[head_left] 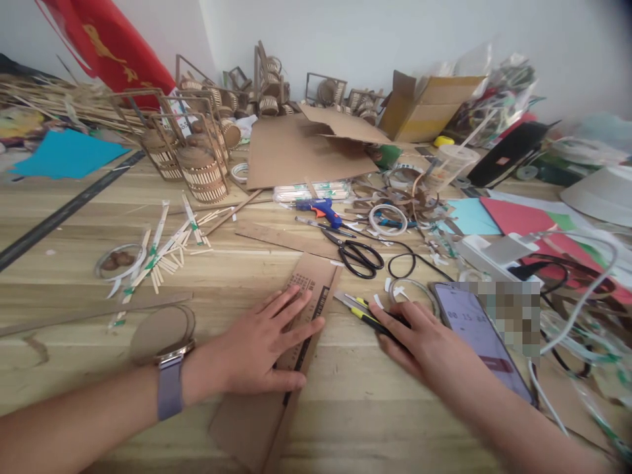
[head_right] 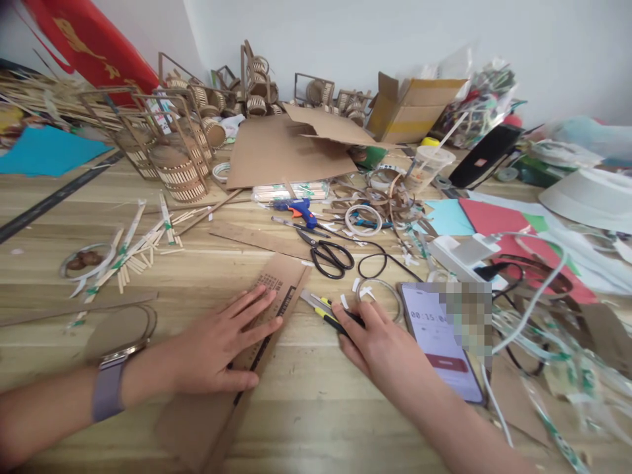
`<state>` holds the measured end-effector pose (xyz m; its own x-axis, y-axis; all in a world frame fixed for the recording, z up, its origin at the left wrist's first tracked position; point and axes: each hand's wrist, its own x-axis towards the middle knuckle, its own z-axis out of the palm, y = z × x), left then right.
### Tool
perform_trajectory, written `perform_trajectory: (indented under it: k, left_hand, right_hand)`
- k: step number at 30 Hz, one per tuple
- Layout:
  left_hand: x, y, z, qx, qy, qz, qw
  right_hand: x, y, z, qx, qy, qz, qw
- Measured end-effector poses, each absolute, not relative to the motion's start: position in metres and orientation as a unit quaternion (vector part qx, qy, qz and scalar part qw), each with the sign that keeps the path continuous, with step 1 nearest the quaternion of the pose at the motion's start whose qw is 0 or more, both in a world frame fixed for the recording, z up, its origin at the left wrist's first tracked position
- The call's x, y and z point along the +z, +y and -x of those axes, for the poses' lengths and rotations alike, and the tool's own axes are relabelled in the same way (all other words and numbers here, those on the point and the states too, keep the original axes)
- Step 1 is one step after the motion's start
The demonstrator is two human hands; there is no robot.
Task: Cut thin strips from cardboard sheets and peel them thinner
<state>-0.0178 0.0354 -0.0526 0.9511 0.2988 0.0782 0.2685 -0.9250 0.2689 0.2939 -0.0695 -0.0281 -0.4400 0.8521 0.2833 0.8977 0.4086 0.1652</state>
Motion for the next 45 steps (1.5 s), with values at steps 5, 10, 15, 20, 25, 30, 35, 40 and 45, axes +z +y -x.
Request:
perform_trajectory:
  k: [5, 10, 15, 20, 25, 30, 35, 40, 45]
  left_hand:
    - [-0.058, 0.035, 0.020, 0.076, 0.152, -0.980, 0.106]
    - [-0.057, 0.034, 0.018, 0.066, 0.152, -0.981, 0.099]
    - [-0.055, 0.035, 0.020, 0.062, 0.150, -0.982, 0.094]
    - [-0.040, 0.048, 0.007, -0.003, 0.140, -0.986, 0.094]
    - [-0.024, 0.074, -0.019, -0.039, 0.102, -0.991, 0.079]
    - [-0.031, 0.091, -0.029, 0.016, 0.059, -0.987, 0.148]
    - [-0.036, 0.094, -0.030, 0.019, 0.064, -0.980, 0.190]
    - [-0.036, 0.092, -0.030, 0.023, 0.070, -0.978, 0.195]
    - [-0.039, 0.091, -0.030, 0.031, 0.077, -0.979, 0.188]
  right_hand:
    - [-0.030, -0.080, -0.287, -0.126, -0.841, 0.519, 0.084]
    - [-0.027, -0.086, -0.276, -0.122, -0.842, 0.518, 0.092]
    - [-0.029, -0.098, -0.268, -0.125, -0.841, 0.518, 0.091]
    - [-0.030, -0.103, -0.266, -0.120, -0.842, 0.519, 0.086]
    - [-0.030, -0.101, -0.267, -0.120, -0.843, 0.518, 0.081]
    - [-0.034, -0.103, -0.267, -0.117, -0.840, 0.524, 0.075]
    - [-0.034, -0.106, -0.267, -0.128, -0.841, 0.520, 0.072]
    - [-0.031, -0.109, -0.266, -0.132, -0.842, 0.519, 0.067]
    - [-0.032, -0.116, -0.266, -0.132, -0.852, 0.505, 0.040]
